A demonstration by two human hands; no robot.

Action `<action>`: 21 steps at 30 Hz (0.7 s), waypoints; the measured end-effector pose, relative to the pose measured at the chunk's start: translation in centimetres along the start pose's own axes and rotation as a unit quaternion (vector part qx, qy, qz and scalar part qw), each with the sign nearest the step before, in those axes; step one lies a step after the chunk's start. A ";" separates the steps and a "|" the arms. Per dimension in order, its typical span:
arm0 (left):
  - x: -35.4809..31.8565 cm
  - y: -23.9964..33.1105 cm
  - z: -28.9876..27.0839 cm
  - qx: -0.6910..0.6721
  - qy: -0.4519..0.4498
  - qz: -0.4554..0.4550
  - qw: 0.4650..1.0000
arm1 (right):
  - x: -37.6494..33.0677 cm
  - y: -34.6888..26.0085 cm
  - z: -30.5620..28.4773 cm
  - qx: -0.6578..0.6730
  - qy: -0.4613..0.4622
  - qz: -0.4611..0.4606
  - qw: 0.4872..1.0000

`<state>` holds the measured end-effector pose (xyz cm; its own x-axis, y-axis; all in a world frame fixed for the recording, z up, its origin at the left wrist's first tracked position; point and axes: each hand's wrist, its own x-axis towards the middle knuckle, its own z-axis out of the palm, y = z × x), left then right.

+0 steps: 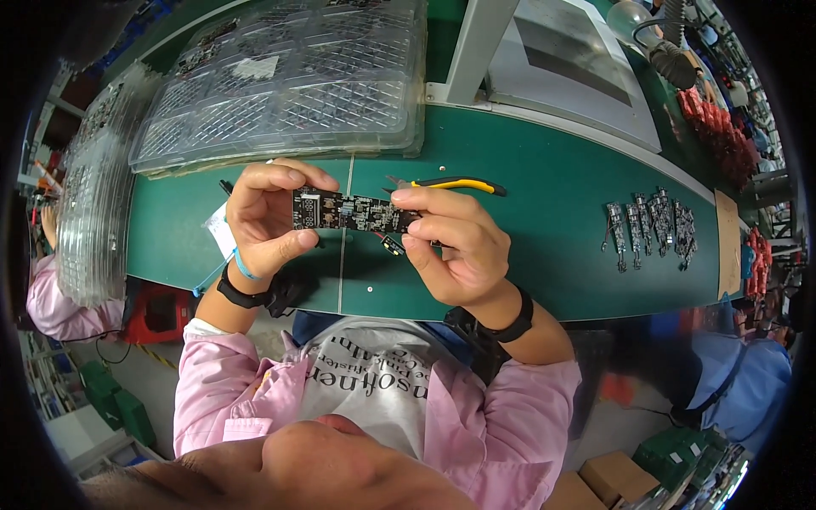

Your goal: The person cuts a wire on a circuit board using shears, turns the board over, and places it on the table. They then move a plastic tray, pick up another circuit board, and turn it over by hand.

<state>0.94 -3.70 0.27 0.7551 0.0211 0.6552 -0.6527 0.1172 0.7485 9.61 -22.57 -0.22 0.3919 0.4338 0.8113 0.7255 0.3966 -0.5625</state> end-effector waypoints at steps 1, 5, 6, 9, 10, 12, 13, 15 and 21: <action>0.1 0.0 0.0 0.000 -0.001 0.001 1.000 | 0.0 0.0 -0.1 -0.001 0.000 -0.001 1.000; 0.0 -0.2 0.1 -0.017 0.008 -0.014 1.000 | -0.2 0.1 -0.3 -0.003 -0.003 0.000 1.000; 0.0 -0.1 0.1 -0.021 0.015 -0.019 1.000 | -0.1 0.0 -0.3 0.012 0.001 0.004 1.000; -0.1 -0.1 0.1 -0.033 0.024 -0.028 0.999 | -0.1 0.1 -0.2 0.037 0.013 0.011 0.999; -0.1 -0.1 0.0 -0.033 0.029 -0.032 0.999 | -0.2 0.3 -0.1 0.059 0.014 0.013 0.998; -0.1 -0.2 0.0 -0.034 0.038 -0.038 0.998 | -0.4 0.6 0.0 0.104 0.015 0.016 0.994; -0.1 -0.2 0.0 -0.037 0.035 -0.038 0.998 | -0.4 0.6 0.0 0.100 0.017 0.016 0.995; -0.1 -0.2 0.1 -0.043 0.043 -0.044 0.997 | -0.5 0.6 -0.1 0.120 0.010 0.027 0.992; -0.1 -0.2 0.0 -0.032 0.044 -0.040 0.998 | -0.5 0.6 -0.1 0.131 0.009 0.028 0.991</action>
<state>1.00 -3.74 0.01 0.8088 0.0960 0.5802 -0.5873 0.1850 0.7879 9.88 -22.67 -0.94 0.4391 0.4480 0.7788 0.5307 0.5701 -0.6271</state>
